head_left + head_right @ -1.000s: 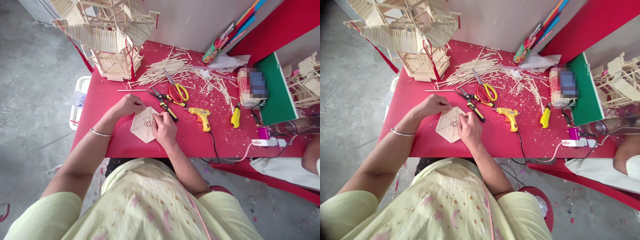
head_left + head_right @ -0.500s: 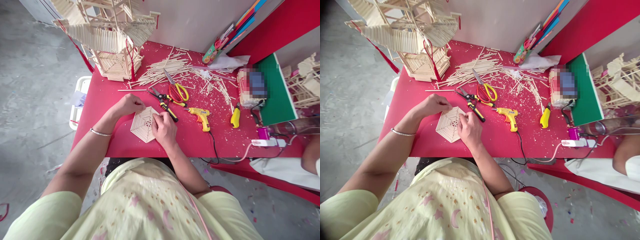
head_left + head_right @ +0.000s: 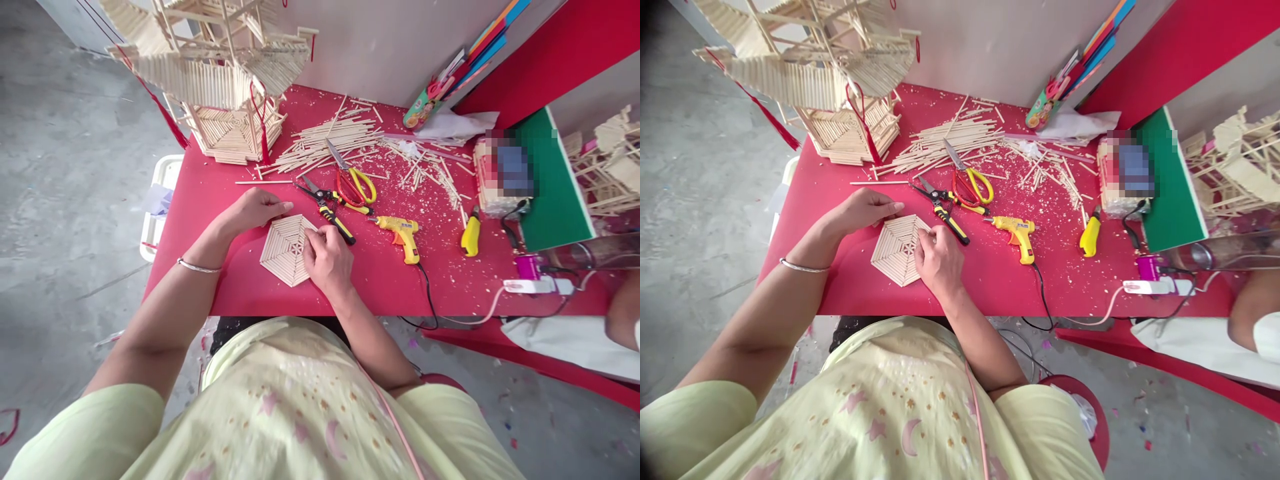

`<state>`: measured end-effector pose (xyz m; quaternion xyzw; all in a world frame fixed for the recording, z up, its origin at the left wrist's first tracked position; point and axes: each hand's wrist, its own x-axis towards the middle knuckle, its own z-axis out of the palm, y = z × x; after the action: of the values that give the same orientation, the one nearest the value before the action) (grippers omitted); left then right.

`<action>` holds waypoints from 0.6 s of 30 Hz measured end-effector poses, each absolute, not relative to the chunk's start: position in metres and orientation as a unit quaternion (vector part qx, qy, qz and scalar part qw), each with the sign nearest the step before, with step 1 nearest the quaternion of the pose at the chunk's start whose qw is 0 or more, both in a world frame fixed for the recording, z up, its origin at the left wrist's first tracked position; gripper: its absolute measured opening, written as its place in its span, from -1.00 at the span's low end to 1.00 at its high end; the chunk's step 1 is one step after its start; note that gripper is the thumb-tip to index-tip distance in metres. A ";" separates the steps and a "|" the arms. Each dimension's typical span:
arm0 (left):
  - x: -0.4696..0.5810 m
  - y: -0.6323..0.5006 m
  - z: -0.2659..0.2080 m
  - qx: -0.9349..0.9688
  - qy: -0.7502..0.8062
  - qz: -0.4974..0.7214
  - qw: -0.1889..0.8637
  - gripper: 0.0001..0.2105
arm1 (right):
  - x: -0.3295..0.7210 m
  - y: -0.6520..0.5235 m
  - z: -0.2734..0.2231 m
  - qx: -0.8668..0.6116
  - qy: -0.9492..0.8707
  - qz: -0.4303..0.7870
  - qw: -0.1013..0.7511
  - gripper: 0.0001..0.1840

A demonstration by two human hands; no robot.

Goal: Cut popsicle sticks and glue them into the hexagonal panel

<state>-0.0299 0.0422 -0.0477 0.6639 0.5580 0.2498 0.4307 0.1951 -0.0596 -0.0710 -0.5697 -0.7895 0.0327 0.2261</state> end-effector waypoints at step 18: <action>-0.040 0.047 -0.052 0.647 0.638 0.307 0.282 -0.79 | 0.200 -0.065 -0.061 -0.586 -0.772 0.042 0.242 -0.68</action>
<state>-0.0397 0.0467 -0.0520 0.6473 0.6381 0.3070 0.2821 0.1998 -0.0653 -0.0610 -0.5858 -0.7722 0.0422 0.2424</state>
